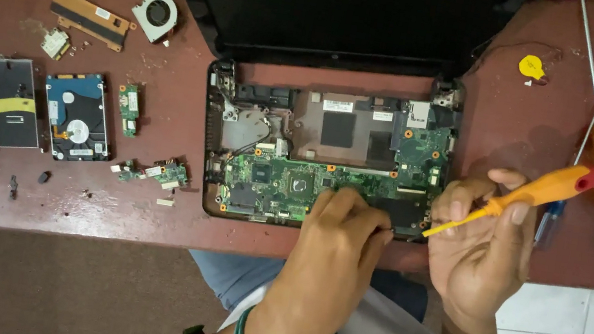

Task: The person uses a screwdriver to remove screws from a laptop motherboard and then lifts the board out of the laptop chassis. They hold the motherboard in their hands, turning it over to show both sides, while other disassembled parts like a hard drive and fan sit on the table.

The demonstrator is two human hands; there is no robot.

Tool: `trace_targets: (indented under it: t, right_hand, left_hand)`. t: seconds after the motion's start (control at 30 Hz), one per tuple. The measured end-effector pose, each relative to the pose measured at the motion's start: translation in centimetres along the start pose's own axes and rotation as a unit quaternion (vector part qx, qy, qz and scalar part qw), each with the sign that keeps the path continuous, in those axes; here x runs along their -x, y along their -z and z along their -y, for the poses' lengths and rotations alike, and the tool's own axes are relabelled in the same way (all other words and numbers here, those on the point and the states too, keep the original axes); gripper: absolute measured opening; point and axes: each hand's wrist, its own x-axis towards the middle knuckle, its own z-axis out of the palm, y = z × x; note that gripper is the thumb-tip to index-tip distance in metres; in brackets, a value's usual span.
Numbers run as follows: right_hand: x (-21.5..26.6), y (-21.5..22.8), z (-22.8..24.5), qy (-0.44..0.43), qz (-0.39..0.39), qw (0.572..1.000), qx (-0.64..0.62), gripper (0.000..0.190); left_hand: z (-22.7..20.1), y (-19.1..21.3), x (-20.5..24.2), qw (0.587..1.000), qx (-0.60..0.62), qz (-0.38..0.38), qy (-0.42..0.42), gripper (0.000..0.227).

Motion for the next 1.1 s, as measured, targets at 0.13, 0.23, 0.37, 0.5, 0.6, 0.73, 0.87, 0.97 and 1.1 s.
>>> trace_targets:
  t: [0.13, 0.23, 0.37, 0.5, 0.6, 0.73, 0.87, 0.97, 1.1]
  right_hand:
    - [0.0, 0.0, 0.0, -0.003, -0.008, 1.000, 0.004, 0.030]
    - [-0.1, -0.3, 0.1, 0.005, -0.004, 1.000, 0.008, 0.029]
    - [0.1, -0.3, 0.1, 0.000, -0.004, 1.000, 0.006, 0.029]
    - [0.1, -0.2, 0.0, -0.004, -0.011, 1.000, 0.014, 0.031]
    - [0.0, -0.5, 0.1, 0.004, -0.007, 1.000, 0.029, 0.028]
    - [0.1, 0.1, -0.1, -0.010, -0.021, 0.999, 0.023, 0.031]
    - [0.1, -0.1, -0.2, -0.007, -0.037, 0.999, 0.025, 0.033]
    - [0.0, -0.1, -0.3, 0.002, -0.045, 0.997, 0.057, 0.035]
    - [0.0, -0.1, 0.0, -0.006, -0.040, 0.997, 0.060, 0.033]
  left_hand:
    - [-0.3, 0.2, -0.4, 0.999, -0.006, 0.028, 0.016, 0.006]
    - [-0.7, 0.2, -0.4, 0.998, -0.023, 0.029, 0.043, 0.008]
    - [-0.4, -0.4, 0.2, 0.997, -0.060, 0.035, 0.036, 0.013]
    - [-0.2, -0.8, 0.7, 0.994, -0.110, 0.012, -0.001, 0.008]
    - [-0.2, -1.2, 0.9, 0.995, -0.094, -0.002, 0.017, 0.011]
    - [-0.5, -2.3, 1.2, 0.991, -0.130, -0.016, 0.022, 0.012]
    - [-1.3, -3.2, 1.3, 0.973, -0.225, -0.037, 0.048, 0.012]
    - [-2.0, -3.6, 1.2, 0.952, -0.298, -0.047, 0.061, 0.012]
    - [-2.4, -4.0, 0.6, 0.929, -0.356, -0.040, 0.091, 0.018]
